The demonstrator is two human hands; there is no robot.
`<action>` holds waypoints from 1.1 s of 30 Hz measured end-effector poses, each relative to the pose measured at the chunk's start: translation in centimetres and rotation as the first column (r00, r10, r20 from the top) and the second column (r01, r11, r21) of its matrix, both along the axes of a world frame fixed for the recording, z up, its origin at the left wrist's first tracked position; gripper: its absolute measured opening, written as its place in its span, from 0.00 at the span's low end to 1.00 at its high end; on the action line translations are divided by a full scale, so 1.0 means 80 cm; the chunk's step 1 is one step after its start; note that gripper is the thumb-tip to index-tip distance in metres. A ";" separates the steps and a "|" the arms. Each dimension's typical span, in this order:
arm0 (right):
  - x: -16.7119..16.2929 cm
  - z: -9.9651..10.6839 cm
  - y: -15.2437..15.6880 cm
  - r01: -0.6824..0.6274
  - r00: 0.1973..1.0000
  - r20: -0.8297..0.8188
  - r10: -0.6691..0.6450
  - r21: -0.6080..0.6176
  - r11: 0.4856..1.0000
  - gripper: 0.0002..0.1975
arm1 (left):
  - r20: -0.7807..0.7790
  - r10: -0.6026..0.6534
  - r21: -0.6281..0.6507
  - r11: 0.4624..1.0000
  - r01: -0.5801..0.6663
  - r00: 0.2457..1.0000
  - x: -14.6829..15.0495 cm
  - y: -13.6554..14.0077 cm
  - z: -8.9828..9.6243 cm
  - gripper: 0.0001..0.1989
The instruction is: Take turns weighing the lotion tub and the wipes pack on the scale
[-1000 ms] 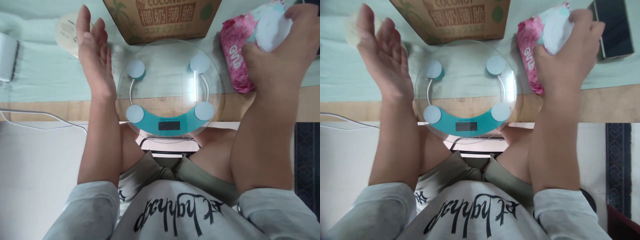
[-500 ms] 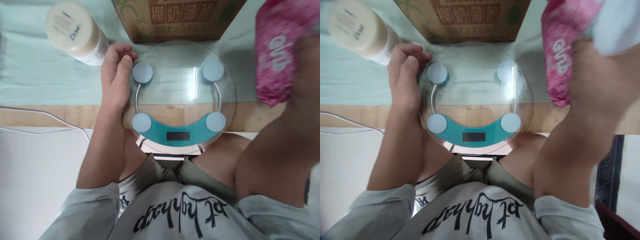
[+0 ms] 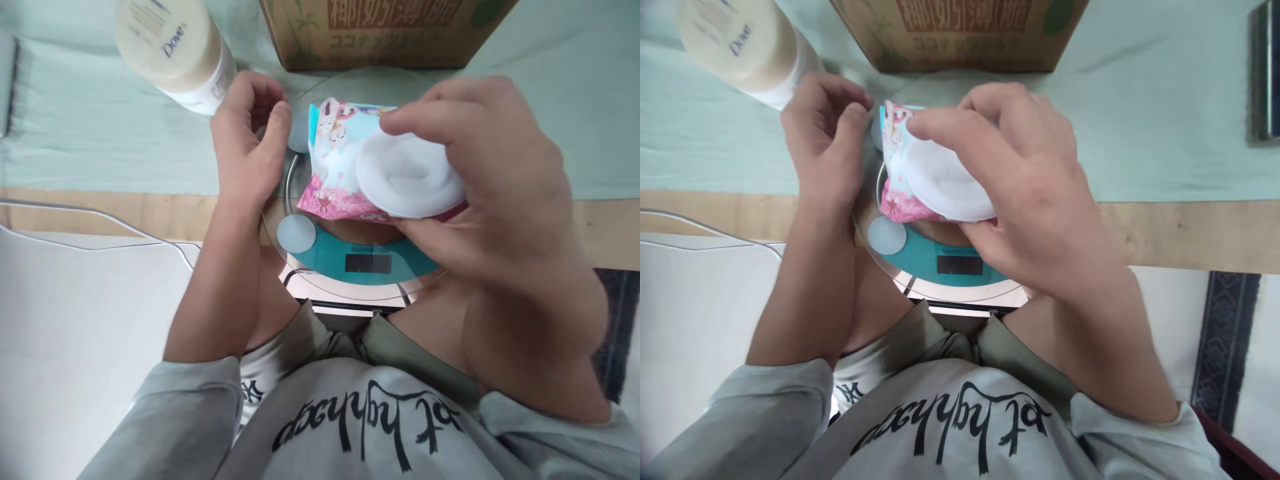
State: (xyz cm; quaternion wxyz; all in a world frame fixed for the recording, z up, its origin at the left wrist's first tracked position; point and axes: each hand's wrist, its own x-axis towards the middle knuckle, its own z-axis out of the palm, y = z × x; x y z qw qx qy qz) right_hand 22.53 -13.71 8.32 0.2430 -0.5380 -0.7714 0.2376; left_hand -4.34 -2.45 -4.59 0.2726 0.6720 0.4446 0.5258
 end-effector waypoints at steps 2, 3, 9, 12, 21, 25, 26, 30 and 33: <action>0.001 -0.001 0.004 -0.081 0.996 0.036 0.080 0.017 0.997 0.27 | 0.000 0.024 0.111 0.994 -0.024 1.000 0.000 0.000 0.001 0.44; 0.006 -0.003 0.006 -0.119 0.992 0.035 0.118 0.038 0.992 0.29 | -0.003 0.034 0.155 0.987 -0.033 0.999 0.000 -0.001 0.003 0.43; 0.031 -0.034 0.018 -0.020 0.997 -0.066 0.042 0.297 0.955 0.26 | -0.028 -0.002 0.054 0.999 0.004 1.000 0.010 -0.021 0.026 0.35; 0.033 -0.060 0.029 0.021 0.997 -0.082 -0.001 0.239 0.971 0.26 | -0.056 -0.059 0.060 0.996 0.062 0.997 0.023 -0.041 0.033 0.32; 0.032 -0.084 0.039 0.025 0.973 -0.229 0.033 0.245 0.969 0.28 | -0.166 -0.298 0.439 0.831 0.341 0.940 0.068 -0.036 0.016 0.35; 0.034 -0.083 0.041 0.010 0.965 -0.252 0.065 0.287 0.958 0.25 | -0.261 -0.394 0.502 0.725 0.472 0.881 0.054 -0.008 0.010 0.37; 0.035 -0.082 0.042 0.008 0.965 -0.253 0.071 0.299 0.954 0.24 | -0.289 -0.405 0.493 0.714 0.497 0.867 0.050 -0.007 0.011 0.39; 0.036 -0.075 0.045 0.007 0.965 -0.252 0.067 0.285 0.959 0.20 | -0.249 -0.362 0.394 0.809 0.436 0.898 0.047 -0.036 0.024 0.41; 0.034 -0.074 0.046 0.024 0.954 -0.295 0.057 0.264 0.964 0.21 | -0.147 -0.268 0.253 0.920 0.298 0.952 0.061 -0.070 0.040 0.43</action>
